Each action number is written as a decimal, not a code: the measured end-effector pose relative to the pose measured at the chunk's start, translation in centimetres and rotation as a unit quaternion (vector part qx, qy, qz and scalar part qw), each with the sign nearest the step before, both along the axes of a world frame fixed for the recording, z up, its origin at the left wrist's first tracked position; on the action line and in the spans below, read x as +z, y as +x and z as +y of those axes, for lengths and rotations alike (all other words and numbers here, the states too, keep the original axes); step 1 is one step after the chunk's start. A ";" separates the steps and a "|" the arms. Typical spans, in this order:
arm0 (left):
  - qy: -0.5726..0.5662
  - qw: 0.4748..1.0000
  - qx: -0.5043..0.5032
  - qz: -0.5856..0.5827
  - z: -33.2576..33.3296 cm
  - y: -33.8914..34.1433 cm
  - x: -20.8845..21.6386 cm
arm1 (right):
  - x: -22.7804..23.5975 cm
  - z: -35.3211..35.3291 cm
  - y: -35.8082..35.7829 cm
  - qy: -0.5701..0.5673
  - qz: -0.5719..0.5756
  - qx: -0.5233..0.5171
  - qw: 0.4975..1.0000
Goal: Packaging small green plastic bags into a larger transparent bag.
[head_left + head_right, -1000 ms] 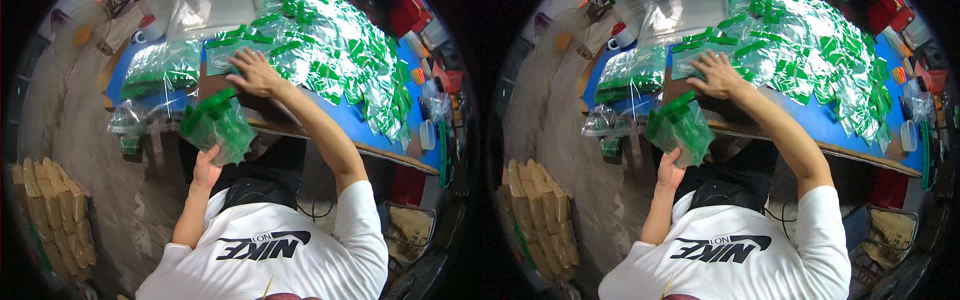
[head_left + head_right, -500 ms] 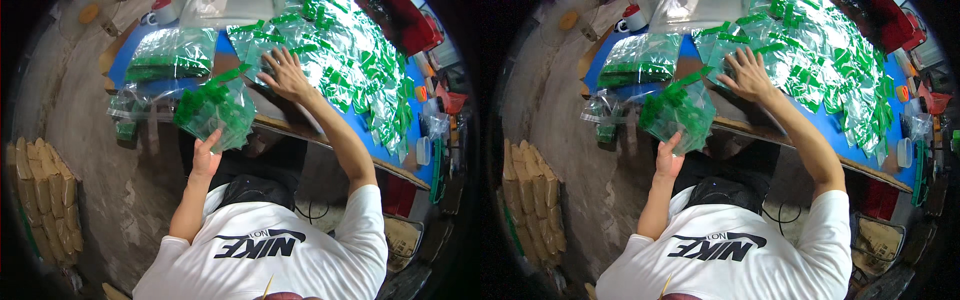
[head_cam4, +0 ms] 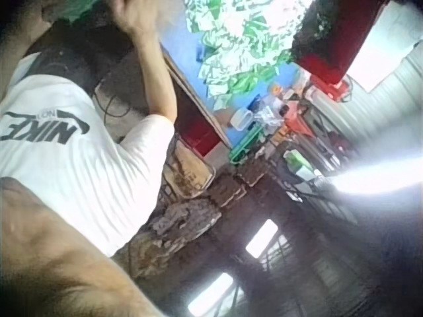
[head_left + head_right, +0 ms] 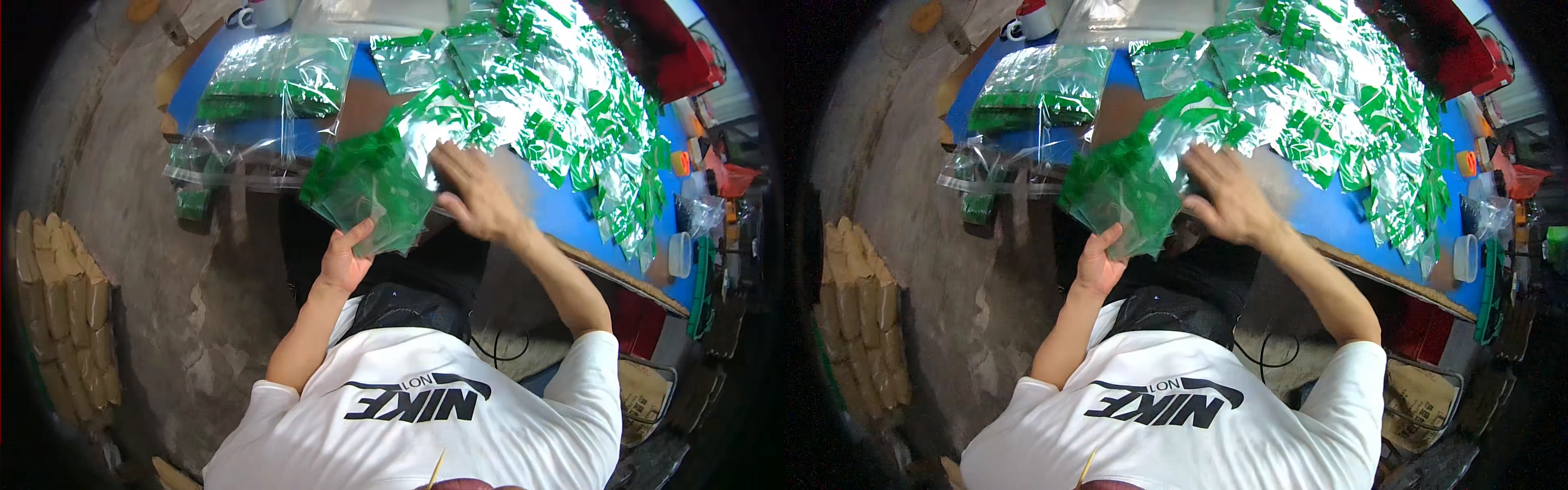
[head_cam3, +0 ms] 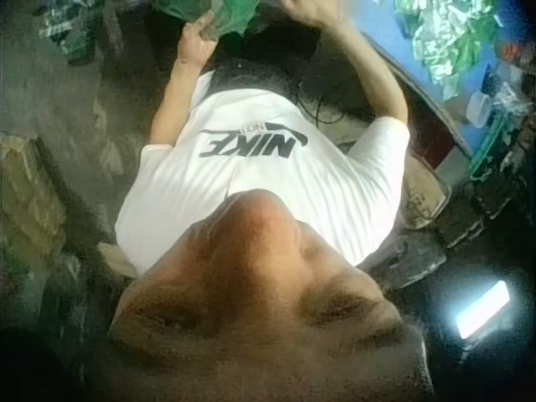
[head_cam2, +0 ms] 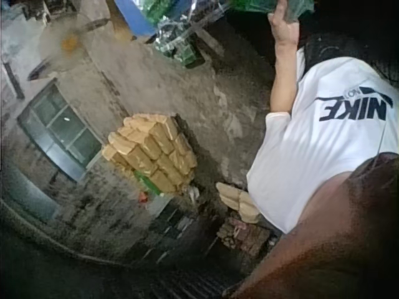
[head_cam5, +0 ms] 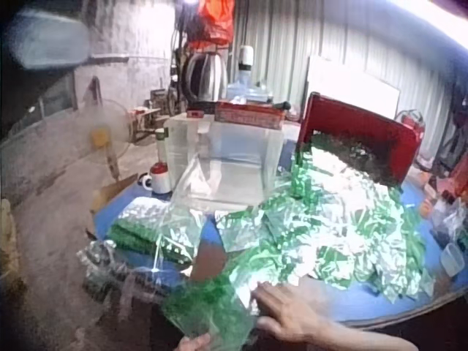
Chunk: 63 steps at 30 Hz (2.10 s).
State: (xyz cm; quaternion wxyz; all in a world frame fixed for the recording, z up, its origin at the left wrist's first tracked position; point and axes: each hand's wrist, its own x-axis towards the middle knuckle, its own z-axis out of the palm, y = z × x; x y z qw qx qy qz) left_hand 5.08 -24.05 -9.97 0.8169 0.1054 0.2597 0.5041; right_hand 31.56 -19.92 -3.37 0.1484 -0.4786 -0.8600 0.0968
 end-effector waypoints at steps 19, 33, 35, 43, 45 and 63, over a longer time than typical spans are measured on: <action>0.359 0.870 -0.155 0.301 0.8 -3.6 7.2 | 8.5 1.3 -2.1 -0.346 0.107 0.072 0.929; -0.022 0.998 0.025 -0.044 0.1 -3.4 -0.6 | 0.3 2.0 -4.0 -0.037 0.162 0.145 0.976; -0.023 0.999 0.029 -0.011 0.7 -3.3 -0.8 | 2.5 0.6 -3.7 -0.145 0.183 0.065 0.970; 0.017 1.000 -0.005 0.013 -0.2 -3.5 -1.4 | -1.3 -2.1 -0.8 0.093 0.003 -0.065 0.994; 0.019 1.000 -0.001 0.018 -0.5 -3.9 -2.2 | -2.5 -3.8 -0.2 0.121 0.004 -0.034 0.992; 0.009 0.999 -0.015 0.048 0.8 -4.8 -1.3 | 13.8 5.6 -2.9 -0.145 0.399 0.088 0.901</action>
